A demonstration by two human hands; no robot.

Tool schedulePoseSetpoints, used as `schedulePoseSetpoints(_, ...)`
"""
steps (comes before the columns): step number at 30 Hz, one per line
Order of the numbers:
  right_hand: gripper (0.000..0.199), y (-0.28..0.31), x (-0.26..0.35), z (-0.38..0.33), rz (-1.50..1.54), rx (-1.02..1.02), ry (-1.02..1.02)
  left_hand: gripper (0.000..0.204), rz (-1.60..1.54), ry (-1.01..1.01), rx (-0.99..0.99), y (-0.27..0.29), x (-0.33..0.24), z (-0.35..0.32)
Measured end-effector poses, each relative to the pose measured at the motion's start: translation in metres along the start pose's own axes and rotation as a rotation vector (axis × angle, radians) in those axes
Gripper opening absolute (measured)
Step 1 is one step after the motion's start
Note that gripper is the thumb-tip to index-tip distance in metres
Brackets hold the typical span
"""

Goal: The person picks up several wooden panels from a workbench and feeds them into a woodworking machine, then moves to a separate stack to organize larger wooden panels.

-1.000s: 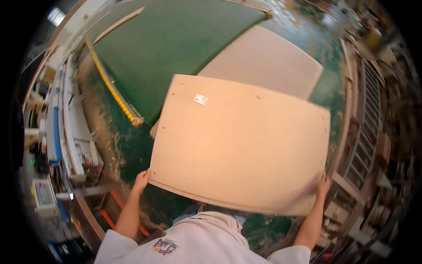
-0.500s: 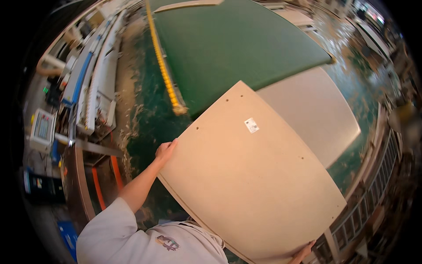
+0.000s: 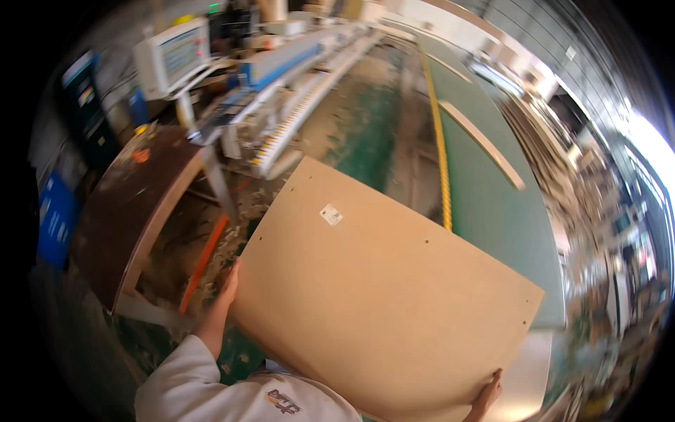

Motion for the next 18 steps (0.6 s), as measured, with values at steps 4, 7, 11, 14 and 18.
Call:
schedulePoseSetpoints(4,0.072,-0.213,0.104,0.006,-0.169,0.335,0.222,0.078,-0.177,0.137,-0.252,0.109,0.073,0.05)
schedulePoseSetpoints(7,0.072,-0.427,0.205,-0.058,-0.325,0.666,0.277,0.078,-0.263,0.182,-0.53,0.203,0.153,0.09)
schedulePoseSetpoints(11,0.082,-0.616,0.244,-0.128,-0.553,0.77,0.373,0.079,-0.44,0.183,-0.657,0.238,0.197,0.065)
schedulePoseSetpoints(14,0.088,-0.757,0.276,-0.194,-0.653,0.943,0.517,0.079,-0.417,0.328,-0.786,0.243,0.218,0.05)
schedulePoseSetpoints(18,0.079,-0.906,0.334,-0.29,-0.79,1.201,0.627,0.081,-0.5,0.478,-0.97,0.226,0.199,0.046)
Point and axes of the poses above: each hand's wrist, its own z-axis towards the middle knuckle, its own y-axis out of the back of the hand, x = y × z, the point moved 2 cm from there along z, towards the middle knuckle
